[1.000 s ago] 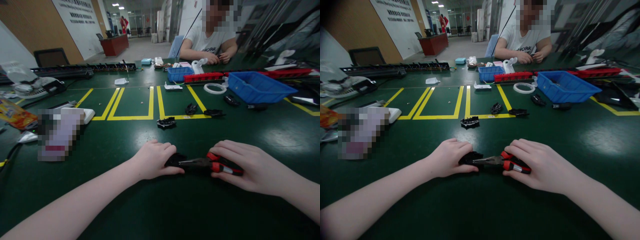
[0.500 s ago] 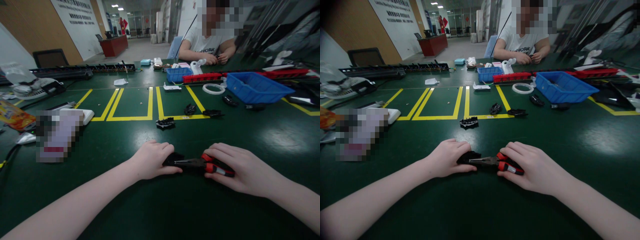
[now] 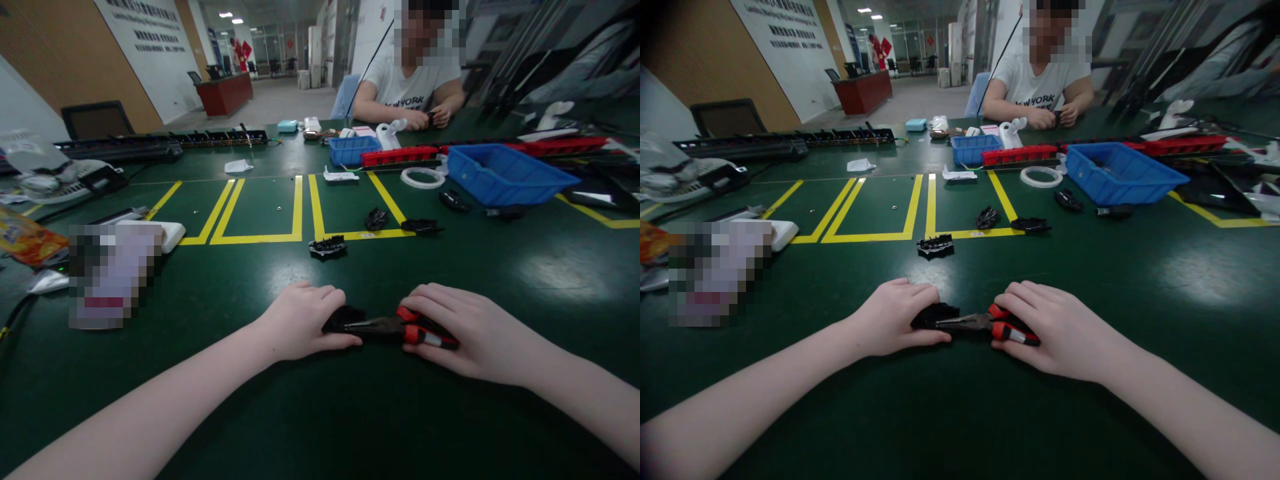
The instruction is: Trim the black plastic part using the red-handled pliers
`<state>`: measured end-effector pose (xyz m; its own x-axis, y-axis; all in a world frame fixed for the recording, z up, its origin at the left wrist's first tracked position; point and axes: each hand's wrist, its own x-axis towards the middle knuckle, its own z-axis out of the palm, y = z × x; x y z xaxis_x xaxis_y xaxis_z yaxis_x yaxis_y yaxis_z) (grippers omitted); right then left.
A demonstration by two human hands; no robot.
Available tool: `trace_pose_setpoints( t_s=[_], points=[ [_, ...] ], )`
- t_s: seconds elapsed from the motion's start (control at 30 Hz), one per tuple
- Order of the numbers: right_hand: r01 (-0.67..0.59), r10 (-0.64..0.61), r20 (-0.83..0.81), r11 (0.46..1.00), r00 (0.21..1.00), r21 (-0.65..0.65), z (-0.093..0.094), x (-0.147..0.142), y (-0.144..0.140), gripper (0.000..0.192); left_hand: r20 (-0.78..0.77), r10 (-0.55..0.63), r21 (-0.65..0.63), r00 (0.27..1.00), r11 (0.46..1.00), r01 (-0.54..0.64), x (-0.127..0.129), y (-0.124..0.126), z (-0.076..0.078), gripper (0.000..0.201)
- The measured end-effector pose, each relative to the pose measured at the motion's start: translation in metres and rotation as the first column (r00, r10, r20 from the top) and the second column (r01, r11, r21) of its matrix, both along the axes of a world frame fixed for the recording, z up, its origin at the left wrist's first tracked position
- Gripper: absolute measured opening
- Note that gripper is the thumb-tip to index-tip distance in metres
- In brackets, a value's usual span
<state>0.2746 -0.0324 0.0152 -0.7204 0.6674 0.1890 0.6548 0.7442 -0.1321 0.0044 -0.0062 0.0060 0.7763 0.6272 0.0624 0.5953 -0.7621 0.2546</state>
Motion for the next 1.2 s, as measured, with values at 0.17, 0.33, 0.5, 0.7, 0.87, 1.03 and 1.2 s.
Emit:
trace_pose_setpoints(
  t_s=[0.17,0.33,0.5,0.7,0.87,1.03,1.2],
  points=[
    [0.007,-0.007,0.002,1.000,1.000,0.012,-0.0002,0.0018,0.0003,0.033,0.014,-0.004,-0.004,1.000,1.000,0.004,0.0002,-0.0001,-0.0007,0.041],
    [0.013,-0.013,-0.015,1.000,1.000,0.001,-0.0004,0.0045,0.0002,0.036,0.026,-0.004,-0.014,1.000,1.000,0.004,-0.0004,0.0001,-0.0011,0.042],
    [0.020,-0.020,-0.052,1.000,0.998,0.013,-0.0005,0.0044,-0.0009,0.036,0.034,-0.005,-0.023,0.999,1.000,0.006,-0.0008,0.0004,-0.0008,0.041],
    [0.006,0.000,-0.051,0.992,0.999,0.129,-0.0027,0.0053,-0.0009,0.039,0.035,-0.004,-0.021,0.999,1.000,0.005,-0.0002,0.0003,-0.0009,0.040],
    [-0.028,0.035,-0.033,0.983,0.999,0.179,-0.0054,0.0073,0.0006,0.041,0.032,-0.002,-0.017,0.999,1.000,0.002,-0.0003,0.0003,-0.0009,0.041],
    [-0.041,0.048,-0.030,0.980,0.998,0.194,-0.0039,0.0068,0.0006,0.039,0.037,0.000,-0.024,0.999,1.000,0.001,-0.0002,0.0004,-0.0009,0.041],
    [-0.041,0.047,-0.024,0.977,0.999,0.209,-0.0004,0.0050,0.0002,0.037,0.036,0.002,-0.034,0.999,0.999,-0.001,-0.0007,0.0006,-0.0007,0.040]
  ],
)
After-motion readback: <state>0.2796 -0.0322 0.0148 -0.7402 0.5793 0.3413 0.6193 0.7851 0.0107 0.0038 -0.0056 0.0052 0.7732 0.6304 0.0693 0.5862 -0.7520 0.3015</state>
